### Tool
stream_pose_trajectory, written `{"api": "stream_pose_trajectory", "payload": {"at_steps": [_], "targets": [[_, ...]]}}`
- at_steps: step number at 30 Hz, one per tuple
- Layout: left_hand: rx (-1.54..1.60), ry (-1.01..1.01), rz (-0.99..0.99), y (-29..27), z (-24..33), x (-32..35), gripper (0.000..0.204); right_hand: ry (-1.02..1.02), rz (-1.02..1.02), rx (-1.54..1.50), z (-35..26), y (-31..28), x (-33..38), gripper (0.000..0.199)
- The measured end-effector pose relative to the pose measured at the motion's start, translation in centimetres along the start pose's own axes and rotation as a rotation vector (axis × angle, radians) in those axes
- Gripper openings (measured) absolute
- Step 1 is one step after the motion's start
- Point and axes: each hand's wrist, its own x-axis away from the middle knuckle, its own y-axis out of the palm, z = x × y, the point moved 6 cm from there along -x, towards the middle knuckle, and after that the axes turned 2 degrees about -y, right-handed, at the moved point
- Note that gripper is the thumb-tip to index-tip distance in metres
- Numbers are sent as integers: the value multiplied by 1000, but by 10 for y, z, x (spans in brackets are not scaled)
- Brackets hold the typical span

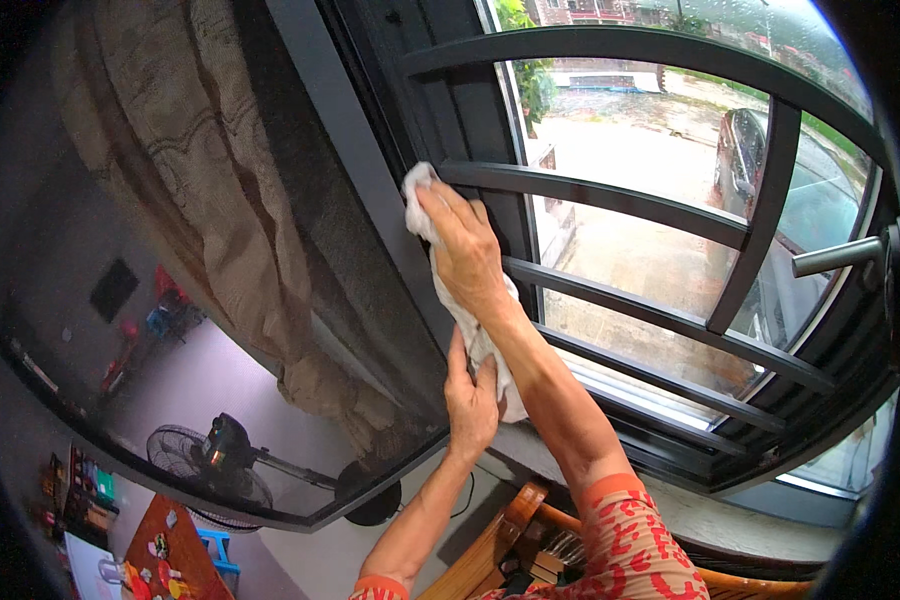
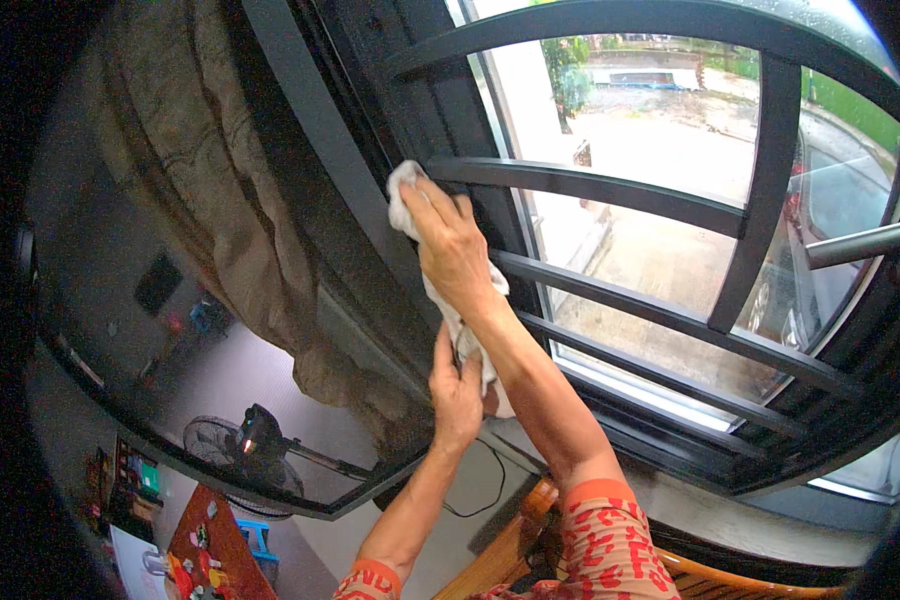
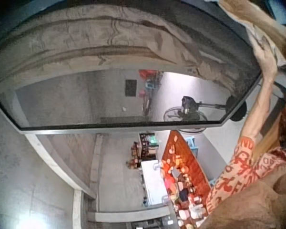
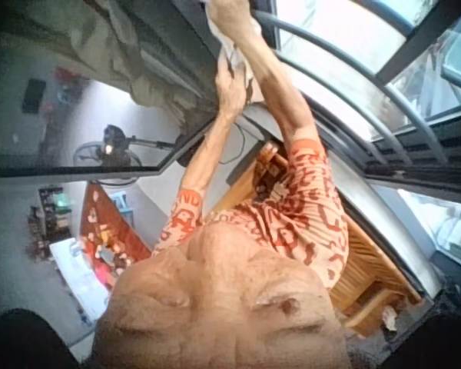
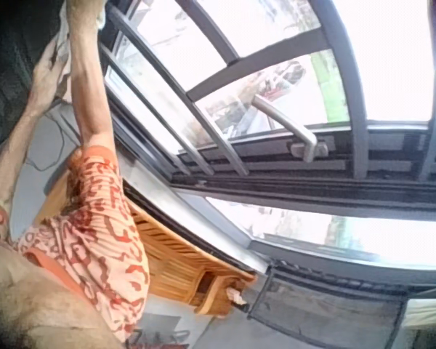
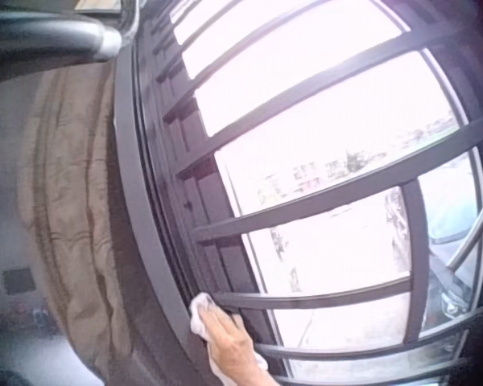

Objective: The person cleans the window frame and screen using a white cloth. They wipe the vertical and horizontal bars of the frame and the mesh screen, moving methodically from the top to the bottom of the window.

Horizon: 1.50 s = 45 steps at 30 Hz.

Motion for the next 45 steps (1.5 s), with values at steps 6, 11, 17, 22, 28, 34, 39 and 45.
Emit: {"api": "stream_pose_trajectory", "payload": {"at_steps": [6,11,17,22,28,34,39,45], "targets": [[-56,-42,-39,2,-49,24,54,102,-155,48,7,-7,51,61],[-214,23,-107,6,-50,42,56,244,-132,-93,12,-16,66,50],[-32,324,-59,10,40,21,59,-31,144,17,-24,-27,-50,54],[82,296,-79,14,58,-3,56,3,-35,161,-13,-8,-78,53],[-36,137,-71,7,7,5,50,-80,-109,282,-14,-1,-42,49],[-277,300,-45,8,-33,16,51,-96,-155,401,-10,-2,-1,48],[-299,137,-76,8,-59,33,53,-20,-297,349,-2,-3,43,50],[-986,707,123,-12,18,2,56,149,-114,-19,16,-30,41,51]]}}
